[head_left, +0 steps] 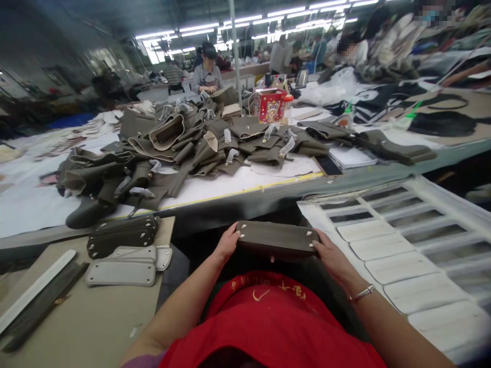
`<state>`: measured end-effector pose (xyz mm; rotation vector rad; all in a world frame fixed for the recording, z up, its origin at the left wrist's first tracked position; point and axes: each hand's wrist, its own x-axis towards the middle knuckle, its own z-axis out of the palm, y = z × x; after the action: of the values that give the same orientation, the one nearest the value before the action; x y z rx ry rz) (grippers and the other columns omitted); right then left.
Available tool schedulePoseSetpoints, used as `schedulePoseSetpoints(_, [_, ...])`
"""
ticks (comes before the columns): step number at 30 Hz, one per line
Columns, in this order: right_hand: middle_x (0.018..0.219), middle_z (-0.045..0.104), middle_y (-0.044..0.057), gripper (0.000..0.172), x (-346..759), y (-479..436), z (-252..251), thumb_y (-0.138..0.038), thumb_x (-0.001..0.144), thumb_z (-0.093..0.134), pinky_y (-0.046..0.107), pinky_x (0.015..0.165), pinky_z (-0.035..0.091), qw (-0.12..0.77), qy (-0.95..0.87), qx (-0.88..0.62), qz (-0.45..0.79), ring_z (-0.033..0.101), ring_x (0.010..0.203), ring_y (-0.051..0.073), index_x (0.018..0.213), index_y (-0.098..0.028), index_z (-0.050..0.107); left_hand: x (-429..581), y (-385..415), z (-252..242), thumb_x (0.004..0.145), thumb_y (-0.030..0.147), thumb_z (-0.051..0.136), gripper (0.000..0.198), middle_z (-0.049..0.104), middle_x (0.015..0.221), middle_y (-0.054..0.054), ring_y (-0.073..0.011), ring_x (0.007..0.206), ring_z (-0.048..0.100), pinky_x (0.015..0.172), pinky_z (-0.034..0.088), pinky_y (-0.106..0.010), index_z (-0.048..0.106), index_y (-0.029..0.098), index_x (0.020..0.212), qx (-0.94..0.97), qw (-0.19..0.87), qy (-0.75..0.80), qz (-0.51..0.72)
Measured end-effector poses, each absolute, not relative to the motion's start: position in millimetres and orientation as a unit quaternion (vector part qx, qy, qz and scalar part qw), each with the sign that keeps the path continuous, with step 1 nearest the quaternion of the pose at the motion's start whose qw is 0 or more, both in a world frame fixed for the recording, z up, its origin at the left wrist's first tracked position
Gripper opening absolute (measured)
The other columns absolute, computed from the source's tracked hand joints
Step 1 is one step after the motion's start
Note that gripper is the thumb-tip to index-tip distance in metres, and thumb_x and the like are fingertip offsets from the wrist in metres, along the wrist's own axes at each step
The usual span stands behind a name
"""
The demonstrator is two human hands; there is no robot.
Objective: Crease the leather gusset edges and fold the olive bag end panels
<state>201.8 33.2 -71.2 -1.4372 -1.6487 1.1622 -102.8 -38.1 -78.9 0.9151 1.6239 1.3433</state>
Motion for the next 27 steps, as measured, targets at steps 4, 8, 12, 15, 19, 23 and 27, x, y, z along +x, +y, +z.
schedulePoseSetpoints(4, [0.113,0.059,0.008,0.043,190.3,44.1,-70.1,-0.040,0.076,0.045,0.040,0.093,0.039,0.337,-0.609,-0.593,0.405,0.054,0.103,0.024,0.112,-0.020,0.055,-101.2,-25.8,-82.2,0.079,0.022,0.053,0.031,0.065,0.110,-0.009,-0.0211,0.104,0.057,0.097,0.040,-0.034,0.064,0.014,0.107,0.377,0.351,0.677,0.525])
schedulePoseSetpoints(8, [0.096,0.062,0.007,0.039,179.2,53.8,-69.9,-0.045,0.077,0.042,0.036,0.080,0.043,0.343,-0.593,-0.619,0.383,0.055,0.086,0.021,0.102,-0.018,0.057,-101.2,-11.7,-86.2,0.081,0.028,0.053,0.023,0.066,0.095,-0.007,-0.0195,0.088,0.059,0.087,0.045,-0.033,0.064,0.016,0.097,0.372,0.328,0.704,0.508])
schedulePoseSetpoints(12, [0.098,0.062,0.008,0.039,175.7,52.8,-74.5,-0.045,0.081,0.038,0.035,0.083,0.042,0.352,-0.594,-0.632,0.352,0.055,0.089,0.021,0.102,-0.018,0.057,-99.8,-6.1,-87.9,0.082,0.033,0.051,0.022,0.065,0.086,-0.005,-0.0178,0.082,0.058,0.081,0.047,-0.030,0.063,0.017,0.090,0.364,0.318,0.717,0.503])
schedulePoseSetpoints(15, [0.102,0.062,0.009,0.041,180.8,45.6,-75.7,-0.045,0.084,0.035,0.035,0.086,0.042,0.338,-0.606,-0.627,0.354,0.056,0.092,0.022,0.107,-0.018,0.055,-99.4,-12.5,-86.3,0.081,0.034,0.052,0.024,0.066,0.088,-0.006,-0.0183,0.083,0.059,0.079,0.048,-0.030,0.063,0.016,0.092,0.366,0.334,0.707,0.505])
schedulePoseSetpoints(19, [0.116,0.059,0.008,0.039,196.5,35.9,-68.2,-0.041,0.084,0.040,0.036,0.096,0.039,0.320,-0.642,-0.580,0.386,0.053,0.108,0.021,0.113,-0.020,0.054,-104.6,-30.9,-83.5,0.077,0.030,0.057,0.034,0.066,0.104,-0.009,-0.0198,0.094,0.060,0.084,0.047,-0.030,0.061,0.015,0.107,0.382,0.388,0.666,0.510])
schedulePoseSetpoints(23, [0.124,0.057,0.008,0.047,205.0,29.5,-54.7,-0.037,0.079,0.053,0.036,0.100,0.038,0.299,-0.651,-0.534,0.449,0.053,0.113,0.020,0.122,-0.019,0.048,-106.8,-45.2,-82.0,0.081,0.034,0.053,0.048,0.056,0.127,-0.009,-0.0233,0.112,0.054,0.089,0.045,-0.034,0.051,0.020,0.127,0.319,0.476,0.644,0.507])
schedulePoseSetpoints(27, [0.115,0.060,0.012,0.056,196.0,29.6,-42.2,-0.033,0.069,0.066,0.034,0.092,0.044,0.256,-0.678,-0.553,0.411,0.058,0.103,0.022,0.119,-0.013,0.049,-92.0,-46.3,-76.5,0.077,0.046,0.060,0.055,0.054,0.129,-0.013,-0.0272,0.120,0.048,0.099,0.037,-0.038,0.051,0.018,0.124,0.378,0.378,0.707,0.463])
